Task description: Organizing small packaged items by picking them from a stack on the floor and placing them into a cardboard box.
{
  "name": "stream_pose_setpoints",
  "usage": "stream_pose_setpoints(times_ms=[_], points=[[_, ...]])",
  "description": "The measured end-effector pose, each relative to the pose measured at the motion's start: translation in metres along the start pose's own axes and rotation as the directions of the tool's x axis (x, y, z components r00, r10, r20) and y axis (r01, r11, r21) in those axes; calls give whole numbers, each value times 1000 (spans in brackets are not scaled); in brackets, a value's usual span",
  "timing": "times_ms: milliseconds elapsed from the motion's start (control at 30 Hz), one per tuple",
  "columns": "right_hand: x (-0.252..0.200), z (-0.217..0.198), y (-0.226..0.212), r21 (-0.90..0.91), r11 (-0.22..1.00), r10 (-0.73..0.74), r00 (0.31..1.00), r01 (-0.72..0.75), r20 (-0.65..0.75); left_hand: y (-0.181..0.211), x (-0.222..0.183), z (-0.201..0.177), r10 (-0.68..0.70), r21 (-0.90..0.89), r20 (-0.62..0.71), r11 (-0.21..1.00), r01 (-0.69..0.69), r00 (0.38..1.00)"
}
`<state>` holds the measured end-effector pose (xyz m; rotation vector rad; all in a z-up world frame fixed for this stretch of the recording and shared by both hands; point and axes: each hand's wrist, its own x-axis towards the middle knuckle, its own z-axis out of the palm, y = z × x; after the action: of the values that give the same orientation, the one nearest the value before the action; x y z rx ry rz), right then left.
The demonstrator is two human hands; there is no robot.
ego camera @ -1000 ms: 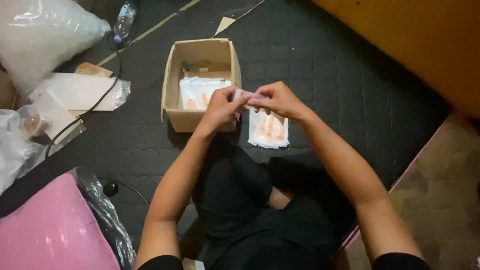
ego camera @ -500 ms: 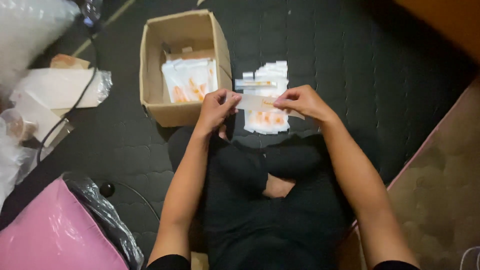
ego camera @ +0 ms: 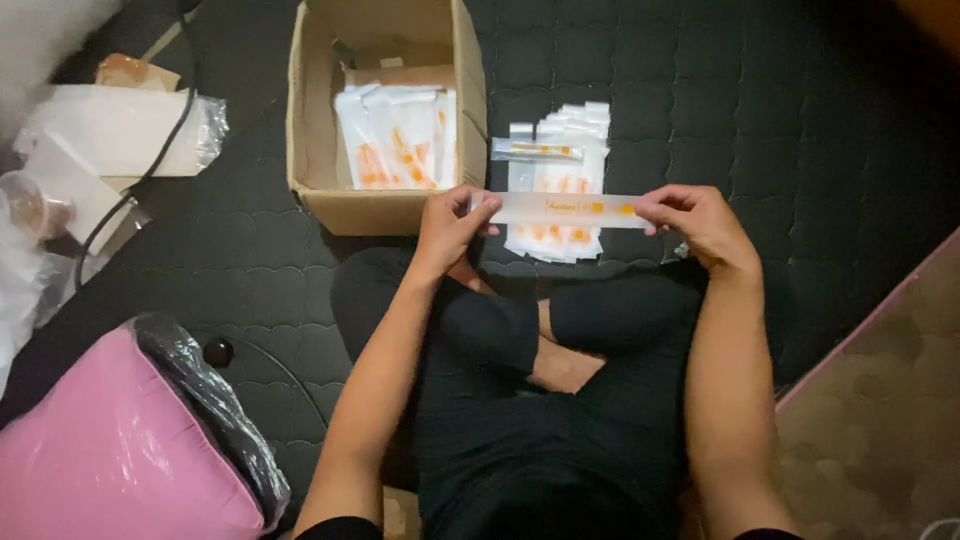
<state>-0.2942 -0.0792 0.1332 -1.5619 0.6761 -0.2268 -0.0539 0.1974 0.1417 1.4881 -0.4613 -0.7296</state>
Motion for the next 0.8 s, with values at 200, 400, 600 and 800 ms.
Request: stream_pose_setpoints(times_ms=[200,400,600,800], points=[[-13,0,32,227,966,143,986,-120,-88,-23,11,12,-17,-18,-31,1000,17,999],[-21,12,15,288,954,124,983,-81,-134,-19,10,13,52,4,-46,999,-52,998],[-21,12,17,325,943,118,985,-70,-130,-12,8,23,63,3,-89,998,-63,994],[-8,4,46,248,969,51,991,-20,-121,-38,13,19,81,61,-57,995,-78,995]])
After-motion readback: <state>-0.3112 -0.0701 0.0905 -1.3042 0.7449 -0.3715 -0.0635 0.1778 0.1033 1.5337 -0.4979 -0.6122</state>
